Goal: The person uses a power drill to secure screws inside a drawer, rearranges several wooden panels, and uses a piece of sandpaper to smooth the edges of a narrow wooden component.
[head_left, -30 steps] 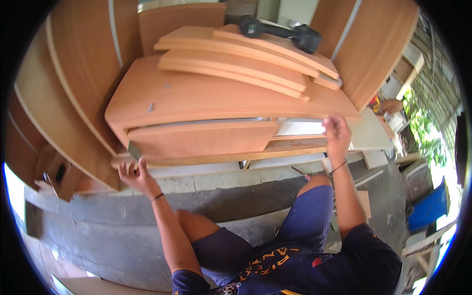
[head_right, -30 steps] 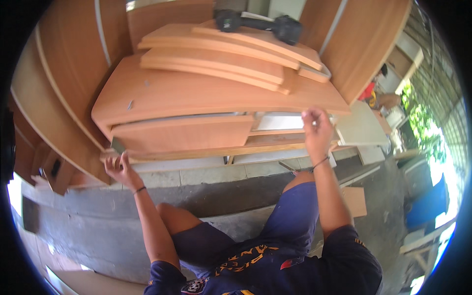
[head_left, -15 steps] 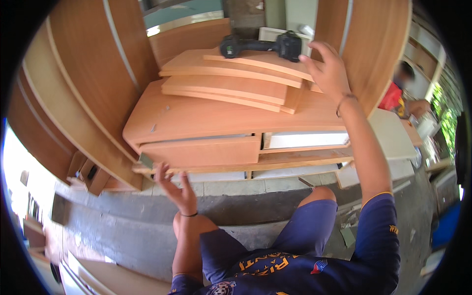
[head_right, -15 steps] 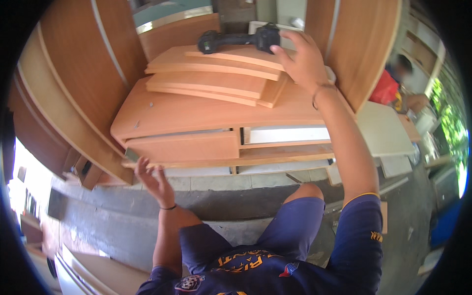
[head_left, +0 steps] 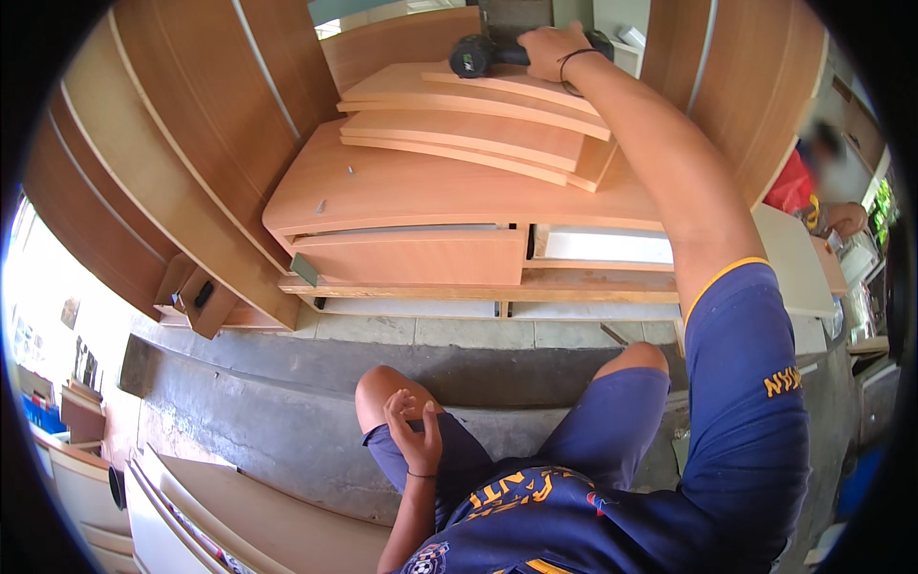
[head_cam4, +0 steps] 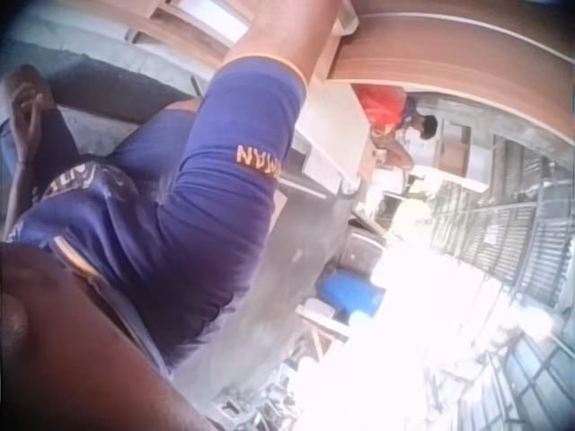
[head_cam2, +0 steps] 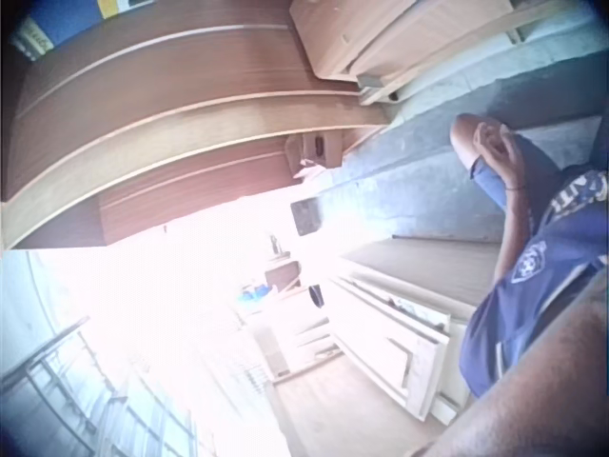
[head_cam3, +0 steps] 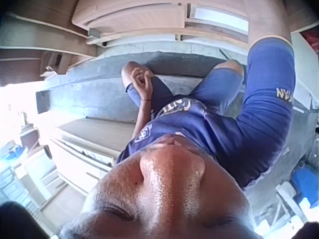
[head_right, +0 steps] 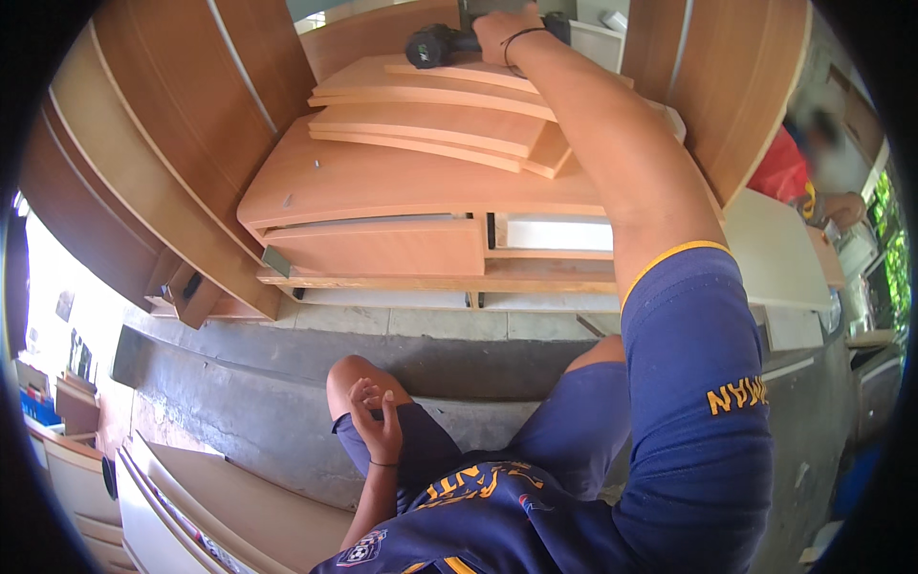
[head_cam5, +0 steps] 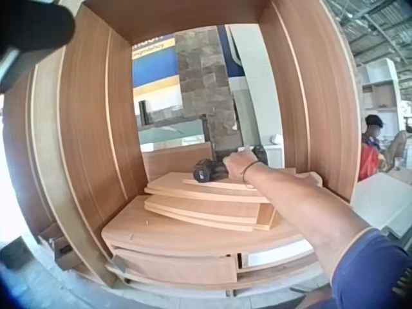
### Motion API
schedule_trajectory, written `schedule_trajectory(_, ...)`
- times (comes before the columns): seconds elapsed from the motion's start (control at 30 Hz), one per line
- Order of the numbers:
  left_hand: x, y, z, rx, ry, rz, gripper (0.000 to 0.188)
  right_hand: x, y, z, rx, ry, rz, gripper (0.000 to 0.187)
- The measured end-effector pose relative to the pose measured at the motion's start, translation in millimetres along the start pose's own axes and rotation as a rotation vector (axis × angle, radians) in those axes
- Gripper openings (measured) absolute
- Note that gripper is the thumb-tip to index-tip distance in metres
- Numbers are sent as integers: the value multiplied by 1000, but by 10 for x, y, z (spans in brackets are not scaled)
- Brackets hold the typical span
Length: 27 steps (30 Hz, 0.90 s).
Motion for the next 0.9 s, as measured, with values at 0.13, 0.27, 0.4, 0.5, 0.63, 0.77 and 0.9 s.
schedule_trajectory(0.13,41,-33,75,-17,33,12,39,-353,428,-114,-48,-80,-223,28)
schedule_trajectory(0.27,152,-80,85,-16,62,63,39,-1063,1106,-269,-27,-404,-241,26)
schedule_trajectory(0.4,307,-254,148,-26,140,66,41,-1310,1776,-368,-69,-780,-154,33)
schedule_trajectory(0.5,386,-653,2,98,-4,112,51,-1137,2076,-341,-110,-846,-157,29)
schedule_trajectory(0.63,515,-1418,-24,234,-114,45,75,-799,2597,-73,-166,-1303,3,30)
schedule_trajectory(0.77,651,-2048,375,255,-106,-45,98,-126,3186,484,-256,-1604,84,38)
schedule_trajectory(0.9,762,-2156,335,142,-181,-86,124,1080,3816,1199,-218,-1488,303,36)
Point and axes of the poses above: each hand's wrist, its own y-axis away from the middle knuckle, its own x-axis out of the palm, z = x × y, the point moved 10 cm from there along -y, towards the middle knuckle, and after that the axes turned 12 degrees about x, right-handed, at the moved point
